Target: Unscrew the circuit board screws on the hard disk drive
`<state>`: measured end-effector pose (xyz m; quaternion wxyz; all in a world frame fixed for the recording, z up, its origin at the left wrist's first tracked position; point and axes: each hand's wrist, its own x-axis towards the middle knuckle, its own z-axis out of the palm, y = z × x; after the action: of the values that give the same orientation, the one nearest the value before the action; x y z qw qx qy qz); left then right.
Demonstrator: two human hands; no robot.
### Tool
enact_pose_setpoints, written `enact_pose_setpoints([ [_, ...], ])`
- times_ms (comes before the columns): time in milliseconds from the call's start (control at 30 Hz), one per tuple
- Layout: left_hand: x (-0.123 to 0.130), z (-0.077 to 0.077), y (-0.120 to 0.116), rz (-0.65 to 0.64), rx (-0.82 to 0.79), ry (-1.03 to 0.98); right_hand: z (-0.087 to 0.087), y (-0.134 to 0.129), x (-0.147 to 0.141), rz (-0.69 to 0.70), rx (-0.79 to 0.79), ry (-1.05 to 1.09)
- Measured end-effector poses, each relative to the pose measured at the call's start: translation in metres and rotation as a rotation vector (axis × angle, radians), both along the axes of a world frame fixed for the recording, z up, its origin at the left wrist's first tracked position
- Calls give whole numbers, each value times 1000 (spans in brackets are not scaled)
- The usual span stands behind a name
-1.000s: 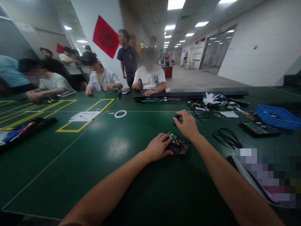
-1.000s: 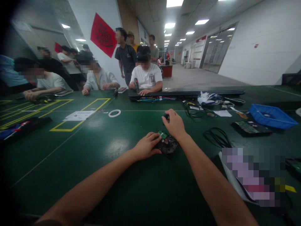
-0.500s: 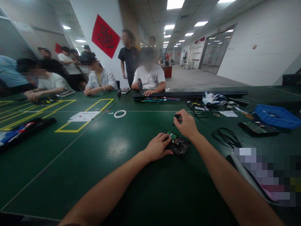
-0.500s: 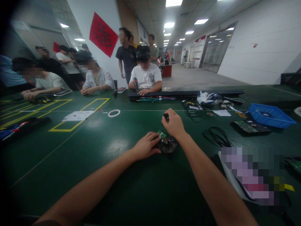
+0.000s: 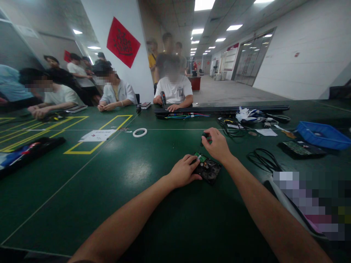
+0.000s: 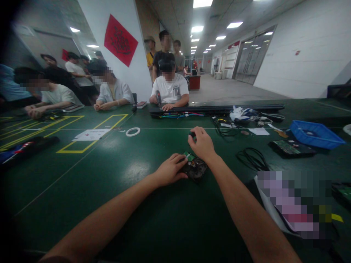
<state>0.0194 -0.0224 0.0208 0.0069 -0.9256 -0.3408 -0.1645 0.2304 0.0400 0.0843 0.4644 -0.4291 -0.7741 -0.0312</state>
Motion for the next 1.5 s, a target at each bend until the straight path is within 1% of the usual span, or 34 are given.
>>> enact_pose_setpoints([
  [133, 0, 1, 0, -3, -4, 3, -2, 2, 1, -8, -31, 45],
  [267, 0, 2, -1, -3, -4, -2, -2, 1, 1, -25, -50, 44],
  [567, -1, 0, 0, -8, -3, -6, -3, 1, 1, -23, -39, 16],
  [700, -1, -1, 1, -2, -14, -15, -4, 2, 1, -22, -43, 35],
  [867, 0, 2, -1, -6, -21, -19, -5, 5, 1, 13, -46, 64],
  [1000, 0, 3, -1, -4, -25, -8, -5, 5, 2, -14, -60, 62],
  [1167, 0, 1, 0, -5, -24, -13, -3, 2, 2, -21, -22, 25],
  [1300, -1, 2, -1, 0, -24, -13, -2, 1, 1, -20, -5, -11],
  [1500, 0, 1, -1, -7, -15, -21, -3, 3, 2, 10, -21, 47],
])
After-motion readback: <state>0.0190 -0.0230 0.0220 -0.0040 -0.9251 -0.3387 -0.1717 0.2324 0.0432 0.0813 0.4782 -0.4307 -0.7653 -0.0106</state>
